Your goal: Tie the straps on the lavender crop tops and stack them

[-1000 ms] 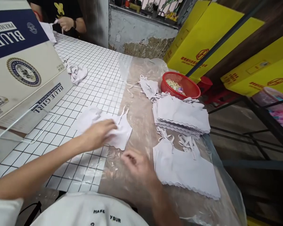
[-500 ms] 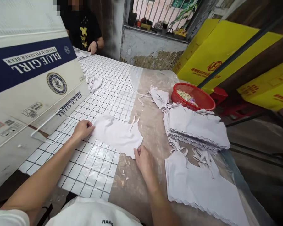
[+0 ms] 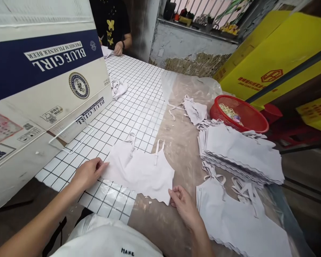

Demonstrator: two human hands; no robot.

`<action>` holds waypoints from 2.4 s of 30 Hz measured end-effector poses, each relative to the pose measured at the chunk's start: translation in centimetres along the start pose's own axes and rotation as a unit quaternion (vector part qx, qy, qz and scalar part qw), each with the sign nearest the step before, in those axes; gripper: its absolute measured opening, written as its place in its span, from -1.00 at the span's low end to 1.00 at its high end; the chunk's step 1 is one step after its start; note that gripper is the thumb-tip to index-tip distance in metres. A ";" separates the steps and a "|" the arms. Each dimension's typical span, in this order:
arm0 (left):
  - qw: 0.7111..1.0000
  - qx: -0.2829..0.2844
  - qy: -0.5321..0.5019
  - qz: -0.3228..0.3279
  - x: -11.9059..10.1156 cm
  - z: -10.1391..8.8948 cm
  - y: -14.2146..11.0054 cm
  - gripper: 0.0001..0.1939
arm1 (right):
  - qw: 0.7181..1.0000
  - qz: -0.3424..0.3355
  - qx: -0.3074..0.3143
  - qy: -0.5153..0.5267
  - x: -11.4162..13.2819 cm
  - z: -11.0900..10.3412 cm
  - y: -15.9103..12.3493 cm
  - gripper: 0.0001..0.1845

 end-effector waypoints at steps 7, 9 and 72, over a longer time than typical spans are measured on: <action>0.993 -0.078 0.076 0.040 -1.1 0.8 -1.8 -0.71 | 0.994 -0.045 0.024 -0.092 0.3 0.8 0.2 -0.63; 0.993 -0.067 0.085 0.038 -0.9 0.6 -1.6 -0.71 | 0.992 -0.051 0.023 -0.113 0.5 0.6 0.2 -0.63; 0.928 0.016 0.004 0.372 -8.5 -1.7 8.6 -0.73 | 0.741 -0.469 0.074 -0.476 7.4 12.8 4.3 -0.58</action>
Point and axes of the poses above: each hand's wrist, its own y-axis towards the middle knuckle, its own z-axis out of the palm, x = y × z, the point moved 4 cm from there along y, towards the middle knuckle, and after that the axes turned 9 degrees about -z, right-handed, at the moved point
